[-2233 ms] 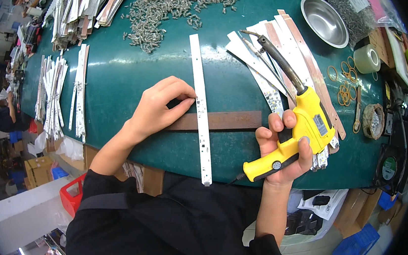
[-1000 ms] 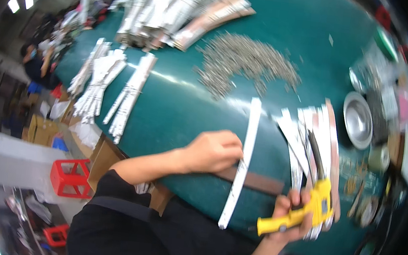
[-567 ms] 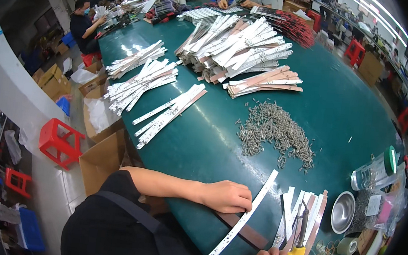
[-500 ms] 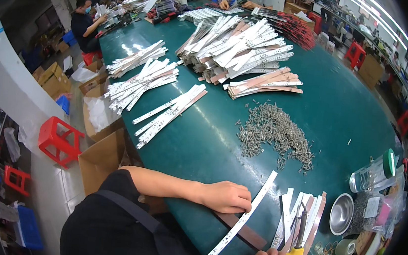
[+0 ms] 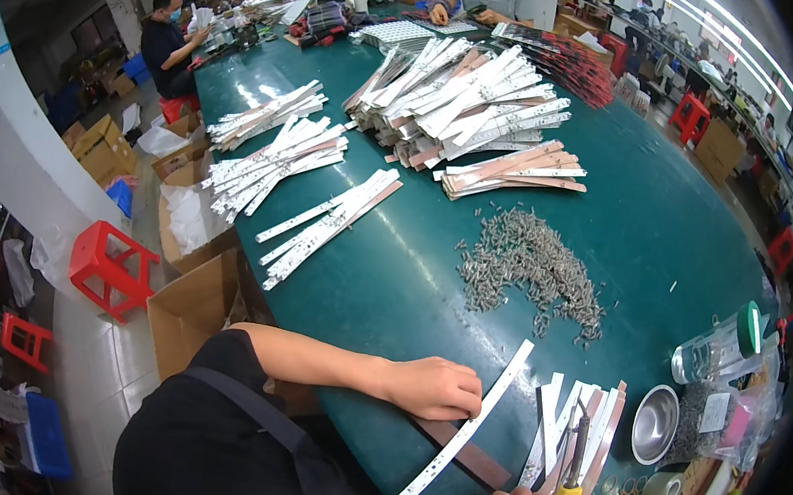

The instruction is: The person places LED strips onto a wooden block, applies a handheld soldering tool to them, and sets the processed strips aside on the worktable.

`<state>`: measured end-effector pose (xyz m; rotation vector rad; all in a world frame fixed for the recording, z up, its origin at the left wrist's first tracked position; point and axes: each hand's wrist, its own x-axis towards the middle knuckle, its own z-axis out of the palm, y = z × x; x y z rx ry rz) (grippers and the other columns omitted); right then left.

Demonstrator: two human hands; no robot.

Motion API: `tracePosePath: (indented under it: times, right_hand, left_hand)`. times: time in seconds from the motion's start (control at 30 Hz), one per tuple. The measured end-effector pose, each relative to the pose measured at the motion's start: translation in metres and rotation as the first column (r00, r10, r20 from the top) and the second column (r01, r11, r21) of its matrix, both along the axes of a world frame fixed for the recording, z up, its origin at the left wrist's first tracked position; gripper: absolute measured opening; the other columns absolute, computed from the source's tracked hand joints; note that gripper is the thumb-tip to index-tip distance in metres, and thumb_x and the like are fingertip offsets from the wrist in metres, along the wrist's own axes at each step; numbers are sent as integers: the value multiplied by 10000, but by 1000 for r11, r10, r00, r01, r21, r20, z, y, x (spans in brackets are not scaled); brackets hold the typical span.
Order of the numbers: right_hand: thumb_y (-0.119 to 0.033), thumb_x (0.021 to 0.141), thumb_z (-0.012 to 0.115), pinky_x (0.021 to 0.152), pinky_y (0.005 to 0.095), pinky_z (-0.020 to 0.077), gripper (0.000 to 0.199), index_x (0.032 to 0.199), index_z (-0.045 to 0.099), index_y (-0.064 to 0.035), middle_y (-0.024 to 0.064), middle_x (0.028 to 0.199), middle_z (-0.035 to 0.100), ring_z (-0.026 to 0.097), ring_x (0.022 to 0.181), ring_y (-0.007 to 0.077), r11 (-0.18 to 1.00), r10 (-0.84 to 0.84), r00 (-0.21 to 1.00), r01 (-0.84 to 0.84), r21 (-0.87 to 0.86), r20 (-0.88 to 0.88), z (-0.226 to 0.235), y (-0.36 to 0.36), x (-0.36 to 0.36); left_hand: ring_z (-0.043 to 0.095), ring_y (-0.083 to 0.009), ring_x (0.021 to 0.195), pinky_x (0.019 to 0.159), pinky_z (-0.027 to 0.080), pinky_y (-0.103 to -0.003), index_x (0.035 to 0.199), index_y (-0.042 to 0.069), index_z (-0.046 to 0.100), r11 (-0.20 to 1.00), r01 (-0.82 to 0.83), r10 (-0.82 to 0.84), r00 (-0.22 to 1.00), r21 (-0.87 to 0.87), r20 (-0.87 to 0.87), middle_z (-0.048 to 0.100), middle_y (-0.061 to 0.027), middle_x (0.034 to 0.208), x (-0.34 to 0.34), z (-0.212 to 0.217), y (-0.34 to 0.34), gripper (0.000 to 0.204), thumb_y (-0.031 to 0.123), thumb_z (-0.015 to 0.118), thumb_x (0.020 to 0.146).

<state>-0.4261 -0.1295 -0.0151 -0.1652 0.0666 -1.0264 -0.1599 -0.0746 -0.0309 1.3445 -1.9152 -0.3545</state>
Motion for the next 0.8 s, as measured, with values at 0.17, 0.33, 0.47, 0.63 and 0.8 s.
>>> tracePosePath:
  times: [0.17,0.33,0.47,0.63,0.8]
  right_hand:
    - [-244,924,570,871,414,455,377,1217,514,-14,108,1071,613,546,1018,276,998,-56,998,55,-18,-21,-7,0,-7]
    - [-299,947,531,996,554,348,431,1325,474,-100,95,1239,578,520,1144,250,914,-288,806,70,-400,-517,-41,-7,-23]
    - [-175,788,645,1133,701,71,527,1302,548,-110,12,1190,661,549,1201,209,993,-78,997,77,-94,-11,-1,13,28]
    - [-134,799,633,1133,706,94,537,1325,524,-112,21,1239,630,532,1208,234,999,-45,998,45,1,43,-23,28,42]
    - [-142,855,588,1032,686,315,547,1367,400,-107,31,1252,562,493,1220,224,985,-170,977,170,-8,-131,-16,36,48]
  left_hand:
    - [611,-282,869,709,512,-397,931,84,630,1000,-2,2,1000,9,18,607,-70,921,1,0,2,101,109,655,836]
    - [611,-277,870,710,512,-394,930,85,634,1000,14,-14,1000,7,-20,608,-69,919,1,0,0,99,118,651,839]
    - [612,-274,873,719,514,-391,926,82,639,1000,9,-9,1000,9,-7,608,-68,916,2,0,1,98,117,649,835]
    - [612,-270,871,725,516,-388,918,81,642,1000,7,-7,1000,-20,-28,607,-63,909,1,-1,3,95,108,650,827]
    - [611,-253,856,706,519,-380,885,91,651,1000,14,-14,1000,-24,-8,608,-40,906,-1,-2,1,76,111,657,812]
